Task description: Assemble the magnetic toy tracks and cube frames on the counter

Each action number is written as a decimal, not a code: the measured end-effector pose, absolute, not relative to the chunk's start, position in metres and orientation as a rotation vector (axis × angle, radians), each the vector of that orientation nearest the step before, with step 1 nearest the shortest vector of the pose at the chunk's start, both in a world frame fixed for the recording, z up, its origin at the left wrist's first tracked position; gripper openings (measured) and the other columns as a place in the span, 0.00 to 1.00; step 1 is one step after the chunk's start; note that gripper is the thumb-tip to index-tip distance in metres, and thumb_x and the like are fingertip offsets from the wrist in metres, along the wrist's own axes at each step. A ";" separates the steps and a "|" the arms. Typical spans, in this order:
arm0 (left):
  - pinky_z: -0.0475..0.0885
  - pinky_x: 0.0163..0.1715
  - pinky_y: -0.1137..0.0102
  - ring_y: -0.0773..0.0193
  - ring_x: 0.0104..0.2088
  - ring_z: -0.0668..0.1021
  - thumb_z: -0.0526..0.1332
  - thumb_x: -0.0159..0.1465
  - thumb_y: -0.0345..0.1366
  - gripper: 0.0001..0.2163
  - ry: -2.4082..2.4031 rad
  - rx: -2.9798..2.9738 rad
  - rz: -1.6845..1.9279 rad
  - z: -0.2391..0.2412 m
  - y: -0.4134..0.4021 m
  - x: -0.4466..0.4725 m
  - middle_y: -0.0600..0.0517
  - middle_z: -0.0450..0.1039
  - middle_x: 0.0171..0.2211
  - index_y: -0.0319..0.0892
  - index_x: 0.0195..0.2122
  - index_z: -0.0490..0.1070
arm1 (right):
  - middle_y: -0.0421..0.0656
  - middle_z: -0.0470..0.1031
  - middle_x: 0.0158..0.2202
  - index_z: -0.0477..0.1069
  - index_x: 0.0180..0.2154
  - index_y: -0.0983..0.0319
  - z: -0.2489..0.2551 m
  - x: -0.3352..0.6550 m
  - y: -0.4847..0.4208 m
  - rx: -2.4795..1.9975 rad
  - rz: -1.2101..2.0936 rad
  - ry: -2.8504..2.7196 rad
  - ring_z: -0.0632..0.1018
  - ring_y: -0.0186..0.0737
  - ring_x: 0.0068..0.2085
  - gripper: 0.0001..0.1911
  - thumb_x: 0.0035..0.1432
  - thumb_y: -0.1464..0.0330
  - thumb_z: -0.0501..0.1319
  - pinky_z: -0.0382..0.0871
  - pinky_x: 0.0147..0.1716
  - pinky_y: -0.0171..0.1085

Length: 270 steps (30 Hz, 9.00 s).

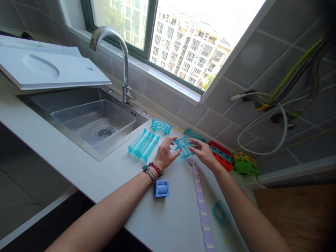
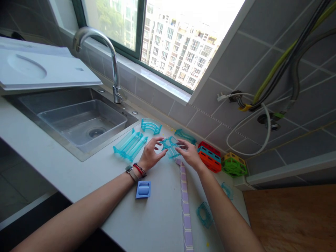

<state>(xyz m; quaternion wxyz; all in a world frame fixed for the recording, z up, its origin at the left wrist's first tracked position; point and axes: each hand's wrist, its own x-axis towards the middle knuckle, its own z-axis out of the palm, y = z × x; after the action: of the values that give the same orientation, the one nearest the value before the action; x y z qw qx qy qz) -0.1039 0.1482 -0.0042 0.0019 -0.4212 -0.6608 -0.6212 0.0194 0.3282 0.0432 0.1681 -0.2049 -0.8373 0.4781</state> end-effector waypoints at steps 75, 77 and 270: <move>0.81 0.38 0.54 0.52 0.50 0.78 0.76 0.52 0.42 0.33 -1.951 -1.220 -3.302 -0.002 0.156 -0.107 0.44 0.70 0.49 0.47 0.54 0.60 | 0.40 0.75 0.40 0.70 0.42 0.58 0.066 0.028 0.312 -0.969 1.866 -2.051 0.68 0.30 0.26 0.23 0.49 0.53 0.70 0.66 0.27 0.33; 0.81 0.39 0.52 0.52 0.49 0.78 0.76 0.52 0.42 0.33 -1.991 -1.200 -3.298 -0.002 0.156 -0.106 0.42 0.69 0.51 0.47 0.54 0.61 | 0.38 0.73 0.36 0.70 0.45 0.57 0.068 0.025 0.309 -1.001 1.820 -2.094 0.68 0.31 0.27 0.25 0.48 0.55 0.71 0.66 0.27 0.33; 0.66 0.26 0.73 0.67 0.23 0.71 0.57 0.63 0.45 0.14 -2.465 -1.818 -1.886 0.000 0.153 -0.100 0.54 0.72 0.24 0.40 0.38 0.75 | 0.50 0.78 0.45 0.75 0.45 0.59 0.058 0.157 0.187 -1.198 1.024 -2.155 0.79 0.50 0.44 0.18 0.60 0.55 0.59 0.74 0.41 0.45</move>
<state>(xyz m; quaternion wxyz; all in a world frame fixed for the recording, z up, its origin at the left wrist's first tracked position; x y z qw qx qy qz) -0.1005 0.1530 0.0004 -0.2260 -0.4923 -0.6676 -0.5108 0.1568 0.1871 0.0579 0.2337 -0.4362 -0.7848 0.3730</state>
